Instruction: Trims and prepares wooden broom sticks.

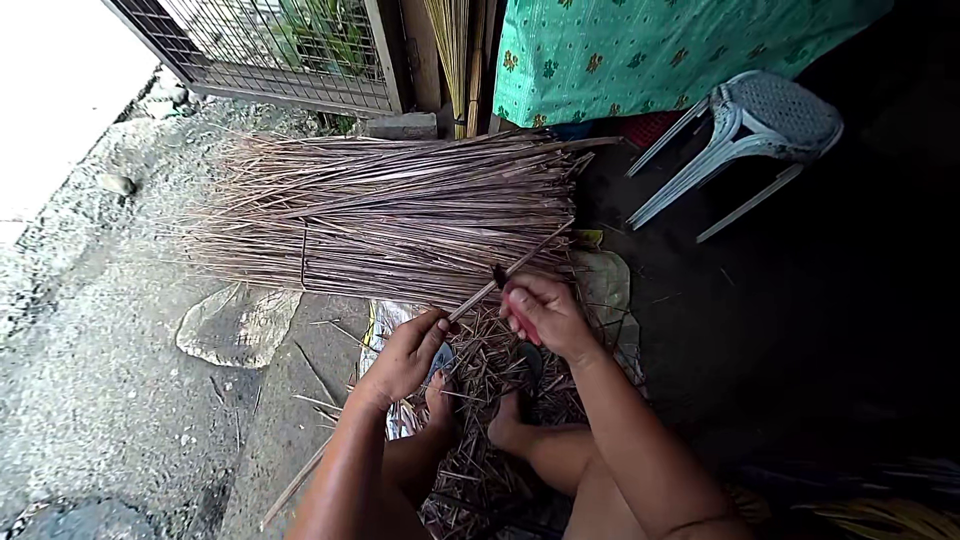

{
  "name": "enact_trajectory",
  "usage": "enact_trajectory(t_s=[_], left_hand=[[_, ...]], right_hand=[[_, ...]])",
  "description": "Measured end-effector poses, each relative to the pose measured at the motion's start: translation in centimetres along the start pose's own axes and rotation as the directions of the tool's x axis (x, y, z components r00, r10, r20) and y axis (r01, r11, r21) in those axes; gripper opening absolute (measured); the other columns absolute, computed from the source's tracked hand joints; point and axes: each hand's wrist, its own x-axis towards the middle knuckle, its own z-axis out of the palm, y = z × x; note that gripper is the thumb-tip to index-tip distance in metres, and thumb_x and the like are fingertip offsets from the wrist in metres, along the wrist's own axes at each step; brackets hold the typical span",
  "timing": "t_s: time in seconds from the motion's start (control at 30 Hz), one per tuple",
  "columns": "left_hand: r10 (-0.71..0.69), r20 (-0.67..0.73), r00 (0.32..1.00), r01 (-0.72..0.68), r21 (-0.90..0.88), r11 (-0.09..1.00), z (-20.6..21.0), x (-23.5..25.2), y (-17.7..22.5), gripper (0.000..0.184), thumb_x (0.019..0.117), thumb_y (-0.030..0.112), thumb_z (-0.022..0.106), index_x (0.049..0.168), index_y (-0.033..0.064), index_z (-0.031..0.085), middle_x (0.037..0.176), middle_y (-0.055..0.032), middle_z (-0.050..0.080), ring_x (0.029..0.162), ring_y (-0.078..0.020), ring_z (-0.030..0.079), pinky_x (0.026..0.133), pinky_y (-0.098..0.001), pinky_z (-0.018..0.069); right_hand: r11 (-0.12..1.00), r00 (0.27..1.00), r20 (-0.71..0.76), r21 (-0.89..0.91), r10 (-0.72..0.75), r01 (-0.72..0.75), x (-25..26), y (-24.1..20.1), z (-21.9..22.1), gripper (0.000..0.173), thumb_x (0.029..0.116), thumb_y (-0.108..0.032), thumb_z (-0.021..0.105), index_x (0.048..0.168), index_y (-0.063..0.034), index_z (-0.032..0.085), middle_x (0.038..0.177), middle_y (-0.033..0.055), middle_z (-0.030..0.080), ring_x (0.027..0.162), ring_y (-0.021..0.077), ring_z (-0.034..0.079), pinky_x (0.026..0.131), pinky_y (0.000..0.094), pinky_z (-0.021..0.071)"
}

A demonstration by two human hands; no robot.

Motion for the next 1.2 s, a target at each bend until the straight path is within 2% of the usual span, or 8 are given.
enact_trajectory(t_s=[0.1,0.3,0.43,0.57,0.7,0.83,0.93,1.2], left_hand=[[0.018,0.028,0.999,-0.016,-0.053,0.998,0.1,-0.1,0.3,0.040,0.1105,0.029,0.033,0.108,0.0098,0.067,0.071,0.0103,0.051,0.058,0.0011,0.043,0.056,-0.0187,0.0387],[0.005,0.068,0.998,0.001,-0.085,0.996,0.0,0.1,1.3,0.039,0.1104,0.030,0.034,0.109,0.0111,0.069,0.067,0.0115,0.046,0.055,0.0011,0.040,0.052,-0.0181,0.0363],[-0.003,0.080,0.997,0.006,-0.040,0.999,-0.7,-0.6,0.8,0.039,0.1106,0.030,0.034,0.108,0.0114,0.069,0.069,0.0116,0.049,0.057,0.0021,0.042,0.055,-0.0175,0.0382],[-0.002,0.079,0.997,0.003,-0.018,1.000,-1.3,-0.8,0.4,0.039,0.1104,0.031,0.035,0.107,0.0120,0.069,0.070,0.0118,0.049,0.058,0.0026,0.042,0.056,-0.0175,0.0377],[0.007,0.056,0.998,-0.012,0.076,0.997,-1.4,-0.7,-0.1,0.040,0.1102,0.036,0.040,0.106,0.0112,0.071,0.083,0.0089,0.063,0.068,0.0047,0.052,0.066,-0.0174,0.0450],[-0.021,0.028,0.999,0.020,0.046,0.999,-1.4,-0.4,-0.3,0.042,0.1108,0.035,0.037,0.109,0.0110,0.071,0.074,0.0103,0.056,0.060,0.0033,0.046,0.059,-0.0176,0.0415],[-0.035,0.072,0.997,0.039,-0.066,0.997,-0.9,-0.2,-0.1,0.042,0.1108,0.034,0.036,0.110,0.0105,0.071,0.064,0.0113,0.046,0.052,0.0011,0.040,0.051,-0.0187,0.0370],[-0.060,0.198,0.978,0.116,-0.282,0.952,-0.9,-0.5,0.4,0.043,0.1107,0.032,0.035,0.110,0.0082,0.072,0.058,0.0109,0.042,0.046,0.0008,0.035,0.043,-0.0173,0.0302]], right_hand=[[0.993,0.988,0.152,-0.113,-0.028,0.045,-0.3,0.4,1.3,0.026,0.1051,-0.018,0.056,0.114,0.0024,0.070,0.084,0.0017,0.070,0.065,0.0043,0.062,0.059,0.0213,0.0541],[0.964,0.984,0.084,-0.203,-0.158,0.172,-0.3,0.3,0.3,0.024,0.1034,-0.016,0.059,0.112,0.0019,0.073,0.087,0.0028,0.072,0.070,0.0029,0.063,0.065,0.0209,0.0555],[0.958,0.977,-0.067,-0.221,-0.201,0.182,0.1,-0.3,-2.2,0.023,0.1040,-0.021,0.059,0.112,-0.0049,0.072,0.082,0.0015,0.069,0.062,0.0064,0.061,0.056,0.0238,0.0549],[0.963,0.926,-0.279,-0.163,-0.253,0.214,0.2,-0.8,-4.0,0.027,0.1063,-0.024,0.056,0.126,-0.0106,0.068,0.085,0.0028,0.070,0.060,0.0095,0.062,0.052,0.0246,0.0550],[0.978,0.843,-0.503,-0.030,-0.193,0.206,0.4,-1.0,-5.3,0.034,0.1098,-0.029,0.046,0.139,-0.0156,0.056,0.089,-0.0002,0.067,0.065,0.0112,0.063,0.055,0.0273,0.0569],[0.996,0.977,-0.199,-0.055,-0.082,0.073,-0.5,-1.8,-3.6,0.031,0.1065,-0.030,0.051,0.131,-0.0136,0.060,0.084,0.0043,0.069,0.058,0.0132,0.064,0.051,0.0297,0.0572],[0.996,0.998,0.056,-0.079,0.043,-0.038,-0.7,-0.9,-0.2,0.037,0.1057,-0.018,0.054,0.140,-0.0041,0.059,0.088,0.0066,0.072,0.063,0.0114,0.064,0.056,0.0270,0.0561],[0.989,0.991,0.022,-0.062,-0.132,0.133,0.0,0.7,-0.2,0.028,0.1049,-0.015,0.057,0.128,-0.0020,0.067,0.086,0.0046,0.071,0.065,0.0080,0.063,0.060,0.0235,0.0559]])
